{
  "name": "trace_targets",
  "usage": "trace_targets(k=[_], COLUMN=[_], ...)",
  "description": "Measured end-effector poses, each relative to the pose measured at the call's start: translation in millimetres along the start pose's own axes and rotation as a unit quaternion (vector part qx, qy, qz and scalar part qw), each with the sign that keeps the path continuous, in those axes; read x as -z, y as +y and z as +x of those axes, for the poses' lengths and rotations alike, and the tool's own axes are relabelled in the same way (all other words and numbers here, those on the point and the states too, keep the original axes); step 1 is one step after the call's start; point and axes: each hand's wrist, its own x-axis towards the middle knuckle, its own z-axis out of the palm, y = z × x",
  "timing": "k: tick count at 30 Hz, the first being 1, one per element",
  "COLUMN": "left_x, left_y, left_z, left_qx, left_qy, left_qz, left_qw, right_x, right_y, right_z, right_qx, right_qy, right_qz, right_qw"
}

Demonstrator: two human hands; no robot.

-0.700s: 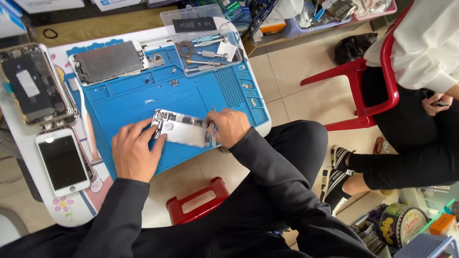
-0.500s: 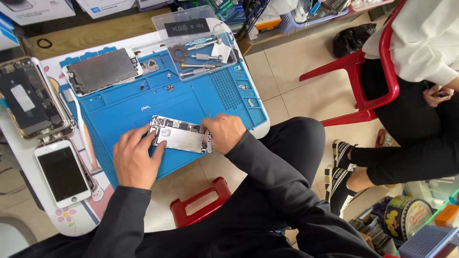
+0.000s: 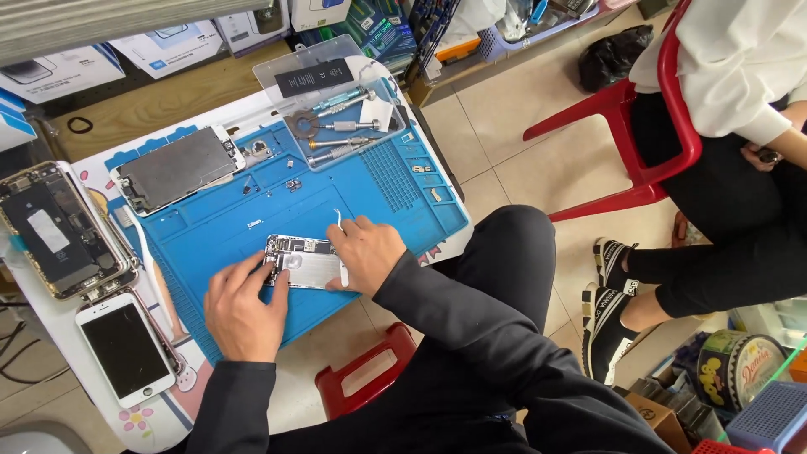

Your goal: The person is repairing a disassembled smartphone on a blue work mat. They use a screwdriver to remove screws and tweezers to handle small internal components, placing them on the mat. The person also uses a small metal tool to pry or adjust parts within the phone's chassis.

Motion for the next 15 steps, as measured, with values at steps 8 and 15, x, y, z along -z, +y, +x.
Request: trace_targets(k=[8, 15], left_x=[6, 6], left_y=[26, 24], left_z=[-3, -12], left_qx=[0.044, 0.018], left_qy=[-0.026, -0.016], left_qz=[0.013, -0.019], left_qw=[0.999, 1.0], right_x=[0, -17], right_y=[-9, -9], right_z=[-16, -16], right_qx=[-0.025, -0.018], right_qy=[0.035, 0.129], right_qz=[0.065, 0.06], right_qw=[0.997, 0.99])
